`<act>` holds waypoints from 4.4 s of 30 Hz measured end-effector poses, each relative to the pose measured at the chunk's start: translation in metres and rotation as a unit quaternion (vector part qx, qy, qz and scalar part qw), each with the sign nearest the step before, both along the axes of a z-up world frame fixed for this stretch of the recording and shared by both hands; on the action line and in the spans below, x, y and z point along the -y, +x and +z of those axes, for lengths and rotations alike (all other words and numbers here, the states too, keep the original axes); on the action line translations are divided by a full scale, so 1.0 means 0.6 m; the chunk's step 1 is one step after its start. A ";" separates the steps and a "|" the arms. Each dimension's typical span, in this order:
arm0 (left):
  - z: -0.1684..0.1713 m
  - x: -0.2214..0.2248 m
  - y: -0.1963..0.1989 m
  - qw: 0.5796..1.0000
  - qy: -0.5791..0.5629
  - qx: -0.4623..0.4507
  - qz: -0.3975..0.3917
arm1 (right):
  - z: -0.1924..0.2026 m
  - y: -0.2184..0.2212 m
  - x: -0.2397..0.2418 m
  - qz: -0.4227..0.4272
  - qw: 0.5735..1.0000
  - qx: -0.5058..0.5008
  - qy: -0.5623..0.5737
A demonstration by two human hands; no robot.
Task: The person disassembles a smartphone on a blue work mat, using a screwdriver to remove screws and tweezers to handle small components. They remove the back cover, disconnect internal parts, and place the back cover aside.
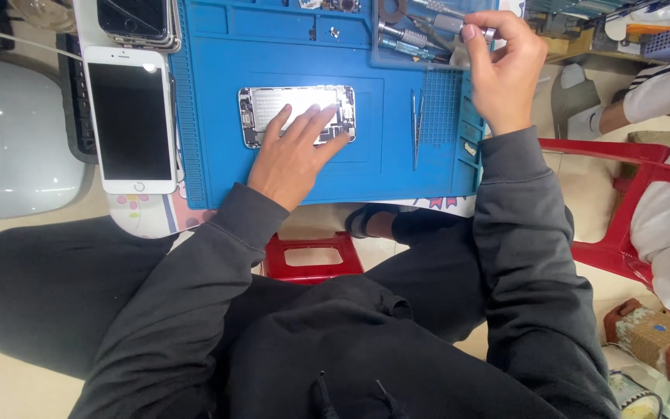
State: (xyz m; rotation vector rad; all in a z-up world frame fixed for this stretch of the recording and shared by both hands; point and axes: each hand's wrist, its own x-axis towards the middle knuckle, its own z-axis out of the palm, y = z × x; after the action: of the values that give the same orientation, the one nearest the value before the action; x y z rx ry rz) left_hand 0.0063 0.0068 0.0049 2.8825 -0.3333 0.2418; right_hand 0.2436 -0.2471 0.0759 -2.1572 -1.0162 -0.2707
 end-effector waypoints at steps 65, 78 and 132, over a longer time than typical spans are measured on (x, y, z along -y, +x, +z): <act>0.076 -0.084 -0.014 0.903 -0.306 -0.214 0.213 | 0.042 -0.203 -0.033 0.006 0.971 -0.238 0.010; 0.059 -0.012 -0.025 0.754 -0.577 -0.216 0.227 | -0.021 -0.184 -0.077 -0.092 0.987 -0.126 0.048; 0.068 -0.008 0.014 0.948 -0.206 -0.151 0.192 | -0.071 -0.148 -0.166 -0.111 0.986 -0.030 0.118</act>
State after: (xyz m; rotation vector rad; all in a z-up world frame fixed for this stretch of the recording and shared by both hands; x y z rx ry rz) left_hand 0.0145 0.0113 0.0460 2.4870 0.3045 -0.0645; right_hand 0.1550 -0.1474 0.0333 -2.0466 -0.6726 -0.4074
